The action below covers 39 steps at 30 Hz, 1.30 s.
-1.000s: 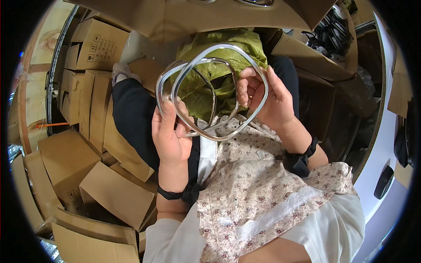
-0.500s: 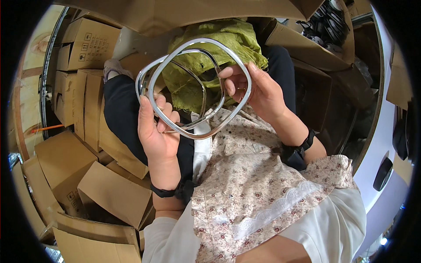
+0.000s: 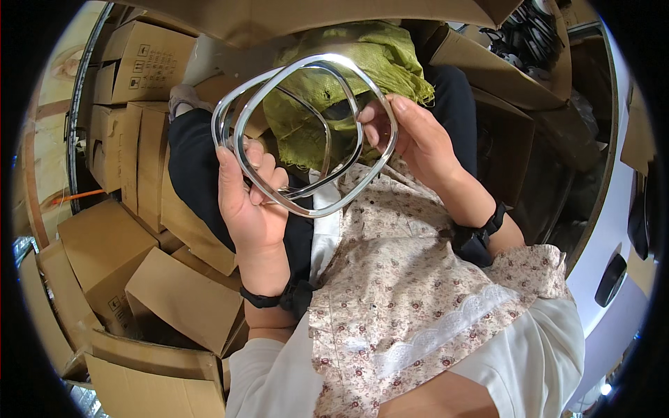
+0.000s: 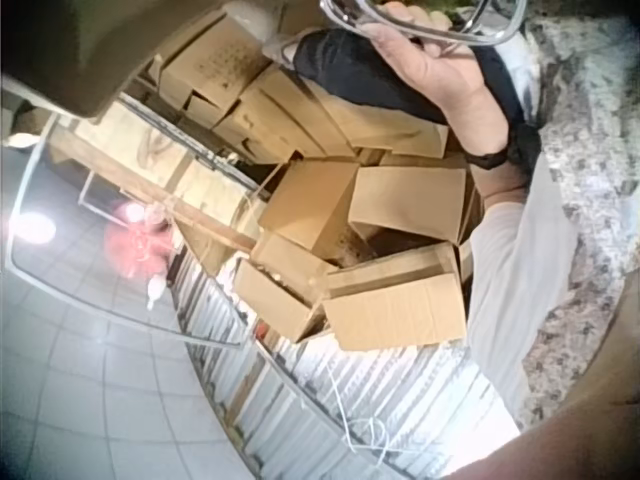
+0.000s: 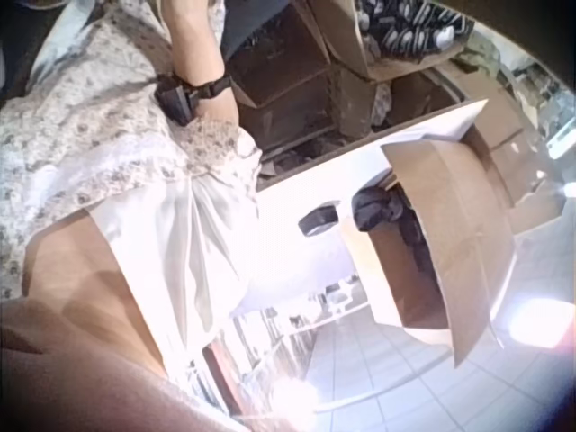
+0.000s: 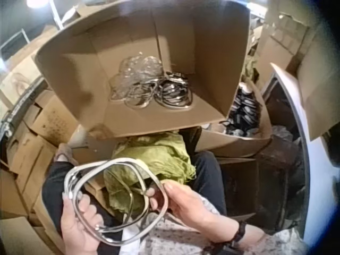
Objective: Inspecting and sorting chrome rings from a bag and boxes.
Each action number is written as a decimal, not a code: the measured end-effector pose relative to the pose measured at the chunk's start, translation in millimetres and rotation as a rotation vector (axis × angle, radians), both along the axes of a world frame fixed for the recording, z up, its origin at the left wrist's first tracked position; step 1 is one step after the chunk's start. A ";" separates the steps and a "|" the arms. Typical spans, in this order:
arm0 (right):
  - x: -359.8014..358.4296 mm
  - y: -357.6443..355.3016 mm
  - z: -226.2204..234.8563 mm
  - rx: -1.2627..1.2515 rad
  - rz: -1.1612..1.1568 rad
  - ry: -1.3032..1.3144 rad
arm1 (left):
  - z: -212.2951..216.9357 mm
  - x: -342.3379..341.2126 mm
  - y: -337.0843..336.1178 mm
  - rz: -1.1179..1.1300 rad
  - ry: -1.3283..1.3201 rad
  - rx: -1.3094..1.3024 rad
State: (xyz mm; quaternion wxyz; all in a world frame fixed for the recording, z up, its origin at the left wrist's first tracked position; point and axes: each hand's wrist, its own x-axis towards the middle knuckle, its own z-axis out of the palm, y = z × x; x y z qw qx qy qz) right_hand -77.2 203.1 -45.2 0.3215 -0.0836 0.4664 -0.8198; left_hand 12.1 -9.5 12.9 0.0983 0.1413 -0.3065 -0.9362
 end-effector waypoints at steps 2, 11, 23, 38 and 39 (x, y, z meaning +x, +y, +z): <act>0.6 0.3 -1.2 0.003 0.007 -0.001 | 0.0 -1.7 0.2 -0.011 0.018 0.015; 4.9 0.7 -4.0 -0.036 0.048 0.025 | -0.2 3.0 -6.6 -0.013 0.044 0.002; 6.3 -0.5 -7.3 -0.029 0.058 0.011 | 3.4 1.1 0.5 0.015 0.022 -0.005; 7.5 -3.8 -10.7 0.048 0.058 0.093 | -0.4 1.4 -0.1 -0.023 0.026 -0.050; 7.3 -3.0 -11.4 0.058 0.039 0.114 | -0.9 0.2 1.3 -0.023 0.032 -0.032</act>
